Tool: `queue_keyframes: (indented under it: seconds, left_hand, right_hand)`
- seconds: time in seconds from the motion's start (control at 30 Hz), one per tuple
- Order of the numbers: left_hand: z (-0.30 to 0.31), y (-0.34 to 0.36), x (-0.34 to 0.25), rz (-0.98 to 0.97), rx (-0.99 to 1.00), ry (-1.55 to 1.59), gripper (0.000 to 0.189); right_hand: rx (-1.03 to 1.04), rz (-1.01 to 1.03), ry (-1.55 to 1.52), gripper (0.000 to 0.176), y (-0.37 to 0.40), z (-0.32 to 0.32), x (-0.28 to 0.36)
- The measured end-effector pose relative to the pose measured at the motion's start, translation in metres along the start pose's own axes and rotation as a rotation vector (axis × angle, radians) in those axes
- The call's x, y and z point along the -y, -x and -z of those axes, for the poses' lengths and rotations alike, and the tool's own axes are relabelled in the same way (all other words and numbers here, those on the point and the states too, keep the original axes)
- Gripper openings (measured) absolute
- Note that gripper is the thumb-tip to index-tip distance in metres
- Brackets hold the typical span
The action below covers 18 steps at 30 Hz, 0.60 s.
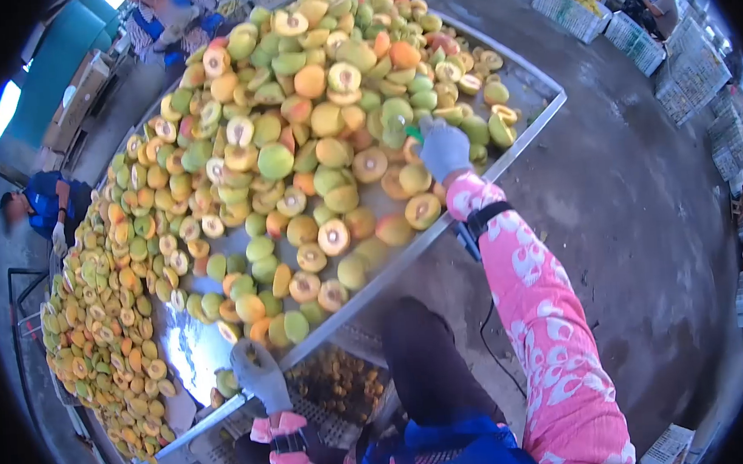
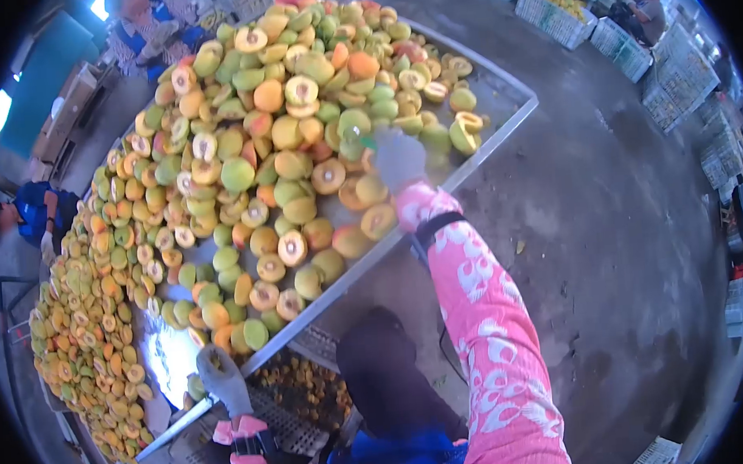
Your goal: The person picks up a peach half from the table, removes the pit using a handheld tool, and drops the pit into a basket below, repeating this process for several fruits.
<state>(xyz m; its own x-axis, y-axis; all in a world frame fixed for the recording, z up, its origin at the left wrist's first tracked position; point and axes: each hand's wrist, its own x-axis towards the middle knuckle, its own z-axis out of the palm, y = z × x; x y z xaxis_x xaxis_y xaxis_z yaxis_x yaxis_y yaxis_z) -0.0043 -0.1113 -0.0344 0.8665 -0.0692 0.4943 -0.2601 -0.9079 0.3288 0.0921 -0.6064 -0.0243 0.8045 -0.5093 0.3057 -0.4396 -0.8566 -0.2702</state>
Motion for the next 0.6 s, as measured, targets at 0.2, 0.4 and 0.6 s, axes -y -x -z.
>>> queue_keyframes:
  seconds: [0.2, 0.4, 0.6]
  left_hand:
    - [-0.001, -0.001, -0.009, 0.046, -0.017, -0.014, 0.009]
    - [0.001, -0.001, -0.012, 0.068, -0.033, 0.016, 0.007]
    - [0.003, 0.001, -0.011, 0.113, -0.008, 0.003, 0.009]
  right_hand:
    - [-0.112, 0.051, -0.112, 0.027, 0.005, 0.031, -0.026]
    - [0.052, 0.247, -0.114, 0.033, -0.015, 0.043, -0.056]
    - [0.174, 0.210, 0.008, 0.030, 0.007, 0.048, -0.031]
